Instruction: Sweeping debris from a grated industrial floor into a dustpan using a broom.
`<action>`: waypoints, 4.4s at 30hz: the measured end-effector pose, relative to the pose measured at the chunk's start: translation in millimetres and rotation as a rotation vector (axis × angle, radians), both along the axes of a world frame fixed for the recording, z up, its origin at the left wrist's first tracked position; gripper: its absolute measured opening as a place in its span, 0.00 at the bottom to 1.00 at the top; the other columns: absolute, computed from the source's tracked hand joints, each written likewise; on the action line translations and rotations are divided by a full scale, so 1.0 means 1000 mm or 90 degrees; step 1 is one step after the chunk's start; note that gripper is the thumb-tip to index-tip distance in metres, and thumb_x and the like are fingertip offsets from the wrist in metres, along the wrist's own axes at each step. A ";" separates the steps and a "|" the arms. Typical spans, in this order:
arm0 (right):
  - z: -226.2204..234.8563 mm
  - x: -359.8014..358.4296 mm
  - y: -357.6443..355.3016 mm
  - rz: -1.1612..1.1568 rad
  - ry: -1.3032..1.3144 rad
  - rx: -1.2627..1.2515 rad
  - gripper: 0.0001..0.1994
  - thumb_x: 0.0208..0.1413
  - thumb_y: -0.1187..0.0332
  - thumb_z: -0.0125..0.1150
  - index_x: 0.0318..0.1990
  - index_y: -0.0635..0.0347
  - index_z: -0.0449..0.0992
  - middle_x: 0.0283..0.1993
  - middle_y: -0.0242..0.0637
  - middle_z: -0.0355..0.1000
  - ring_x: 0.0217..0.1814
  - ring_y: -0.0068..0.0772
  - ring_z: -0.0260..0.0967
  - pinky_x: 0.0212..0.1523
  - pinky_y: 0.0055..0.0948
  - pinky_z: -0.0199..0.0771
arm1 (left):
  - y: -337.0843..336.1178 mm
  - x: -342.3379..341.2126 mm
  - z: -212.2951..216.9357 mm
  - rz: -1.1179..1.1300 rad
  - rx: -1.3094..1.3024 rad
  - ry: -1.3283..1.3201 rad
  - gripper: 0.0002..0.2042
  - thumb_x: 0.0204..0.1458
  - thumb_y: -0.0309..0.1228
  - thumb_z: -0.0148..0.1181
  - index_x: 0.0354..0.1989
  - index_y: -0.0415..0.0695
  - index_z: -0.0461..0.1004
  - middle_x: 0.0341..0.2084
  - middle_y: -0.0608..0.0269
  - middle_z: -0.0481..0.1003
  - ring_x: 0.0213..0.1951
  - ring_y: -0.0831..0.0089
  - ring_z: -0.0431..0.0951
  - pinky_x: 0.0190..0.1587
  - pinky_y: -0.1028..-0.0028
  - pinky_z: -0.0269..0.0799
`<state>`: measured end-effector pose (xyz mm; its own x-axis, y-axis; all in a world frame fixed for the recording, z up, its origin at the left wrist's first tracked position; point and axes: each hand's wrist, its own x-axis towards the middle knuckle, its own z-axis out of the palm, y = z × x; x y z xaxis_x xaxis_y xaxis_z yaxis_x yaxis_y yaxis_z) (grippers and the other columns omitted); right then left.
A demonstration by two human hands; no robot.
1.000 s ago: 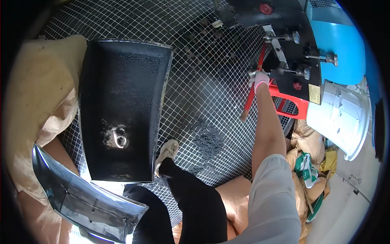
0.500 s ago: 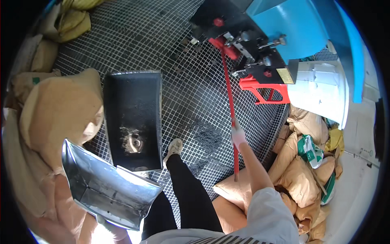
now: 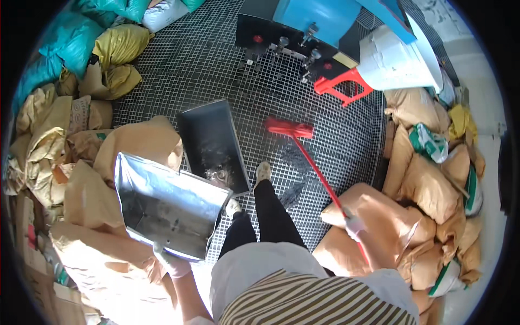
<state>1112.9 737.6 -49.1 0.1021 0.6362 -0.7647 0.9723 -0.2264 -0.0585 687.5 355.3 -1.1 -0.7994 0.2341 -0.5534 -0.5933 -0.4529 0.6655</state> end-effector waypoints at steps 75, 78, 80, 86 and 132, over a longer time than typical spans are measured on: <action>0.069 0.024 -0.011 -0.015 -0.227 0.046 0.15 0.50 0.55 0.52 0.42 0.48 0.77 0.41 0.42 0.74 0.45 0.48 0.71 0.45 0.47 0.70 | 0.197 -0.174 0.057 -0.185 0.002 0.117 0.38 0.43 0.48 0.58 0.61 0.42 0.56 0.57 0.55 0.61 0.56 0.57 0.61 0.59 0.60 0.57; 0.063 -0.004 -0.032 -0.062 -0.227 0.129 0.15 0.52 0.55 0.50 0.43 0.47 0.76 0.40 0.43 0.74 0.45 0.49 0.71 0.44 0.46 0.70 | 0.226 -0.200 0.056 -0.232 0.024 0.108 0.36 0.45 0.48 0.56 0.61 0.42 0.56 0.58 0.56 0.60 0.57 0.58 0.61 0.59 0.60 0.56; 0.047 -0.024 -0.042 -0.090 -0.218 0.156 0.15 0.52 0.55 0.50 0.44 0.46 0.75 0.41 0.43 0.74 0.46 0.49 0.71 0.44 0.46 0.70 | 0.240 -0.221 0.061 -0.271 0.009 0.119 0.36 0.44 0.48 0.57 0.61 0.43 0.57 0.57 0.57 0.61 0.57 0.58 0.61 0.59 0.61 0.56; 0.026 -0.098 -0.041 -0.196 -0.149 0.145 0.14 0.54 0.57 0.48 0.46 0.44 0.74 0.42 0.42 0.74 0.45 0.50 0.71 0.45 0.46 0.70 | 0.265 -0.255 0.078 -0.290 -0.005 0.116 0.37 0.43 0.47 0.58 0.61 0.44 0.54 0.56 0.57 0.60 0.56 0.59 0.61 0.59 0.61 0.56; 0.008 -0.099 0.028 -0.257 -0.035 0.157 0.14 0.53 0.59 0.47 0.46 0.41 0.73 0.40 0.42 0.75 0.44 0.49 0.72 0.44 0.45 0.71 | 0.378 -0.104 0.123 -0.472 0.050 0.043 0.28 0.52 0.44 0.48 0.60 0.44 0.57 0.56 0.59 0.61 0.57 0.61 0.61 0.61 0.63 0.54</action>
<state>1013.4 765.6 -41.3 0.4151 0.6993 -0.5819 0.8125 -0.5727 -0.1086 583.4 732.9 121.9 -0.4479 0.7618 -0.4681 -0.7210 0.0018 0.6929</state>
